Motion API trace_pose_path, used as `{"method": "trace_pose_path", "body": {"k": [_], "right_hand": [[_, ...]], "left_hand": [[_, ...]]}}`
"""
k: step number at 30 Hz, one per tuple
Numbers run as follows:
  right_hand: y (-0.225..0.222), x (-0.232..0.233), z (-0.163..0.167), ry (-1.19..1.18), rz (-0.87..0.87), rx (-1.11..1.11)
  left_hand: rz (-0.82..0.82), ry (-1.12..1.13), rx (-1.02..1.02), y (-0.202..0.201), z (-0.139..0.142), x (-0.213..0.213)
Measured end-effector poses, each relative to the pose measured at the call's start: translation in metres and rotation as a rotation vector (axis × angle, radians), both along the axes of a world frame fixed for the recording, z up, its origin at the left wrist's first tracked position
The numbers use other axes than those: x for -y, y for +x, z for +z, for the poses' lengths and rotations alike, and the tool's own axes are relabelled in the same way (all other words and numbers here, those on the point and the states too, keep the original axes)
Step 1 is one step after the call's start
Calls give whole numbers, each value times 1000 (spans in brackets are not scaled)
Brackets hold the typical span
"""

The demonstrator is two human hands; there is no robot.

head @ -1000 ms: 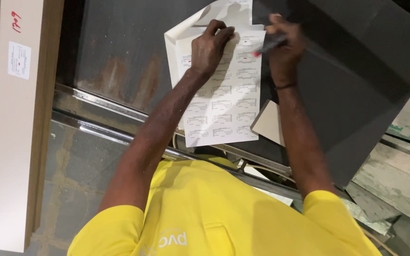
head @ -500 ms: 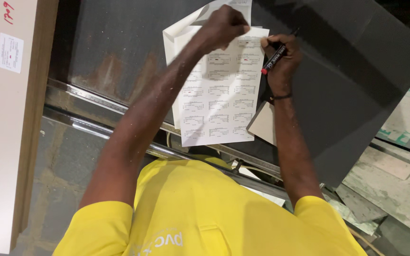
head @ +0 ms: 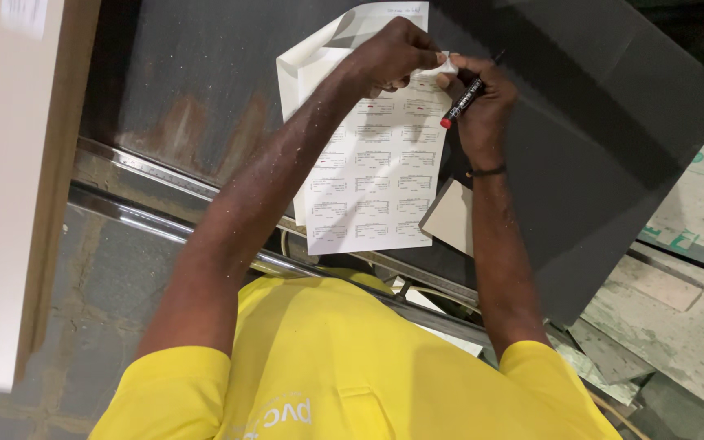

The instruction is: The person repeatedly picks up a printed sheet, reads it, and writes numbers on small white rectangular pieces using a red marker. They place the marked pieces on a metal workbench and continue the cycle with additional pieces.

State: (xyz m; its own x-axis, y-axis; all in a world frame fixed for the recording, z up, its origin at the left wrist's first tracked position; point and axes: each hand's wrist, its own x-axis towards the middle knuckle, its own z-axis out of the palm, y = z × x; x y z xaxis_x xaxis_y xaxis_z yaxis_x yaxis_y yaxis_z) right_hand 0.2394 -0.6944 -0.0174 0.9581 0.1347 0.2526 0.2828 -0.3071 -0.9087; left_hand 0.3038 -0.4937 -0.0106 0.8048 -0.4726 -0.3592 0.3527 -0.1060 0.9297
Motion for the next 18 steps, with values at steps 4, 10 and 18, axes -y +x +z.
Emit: {"method": "trace_pose_path", "body": {"k": [4,10,18], "right_hand": [[-6,-3,1,-53,12,37],[-17,-16,-3,-140,-104,185],[-28,-17,1,-451,-122,374]], "left_hand": [[17,17,-16,-2,-5,0],[54,45,-40,-7,17,-3],[160,187,-12,2,8,6]]}}
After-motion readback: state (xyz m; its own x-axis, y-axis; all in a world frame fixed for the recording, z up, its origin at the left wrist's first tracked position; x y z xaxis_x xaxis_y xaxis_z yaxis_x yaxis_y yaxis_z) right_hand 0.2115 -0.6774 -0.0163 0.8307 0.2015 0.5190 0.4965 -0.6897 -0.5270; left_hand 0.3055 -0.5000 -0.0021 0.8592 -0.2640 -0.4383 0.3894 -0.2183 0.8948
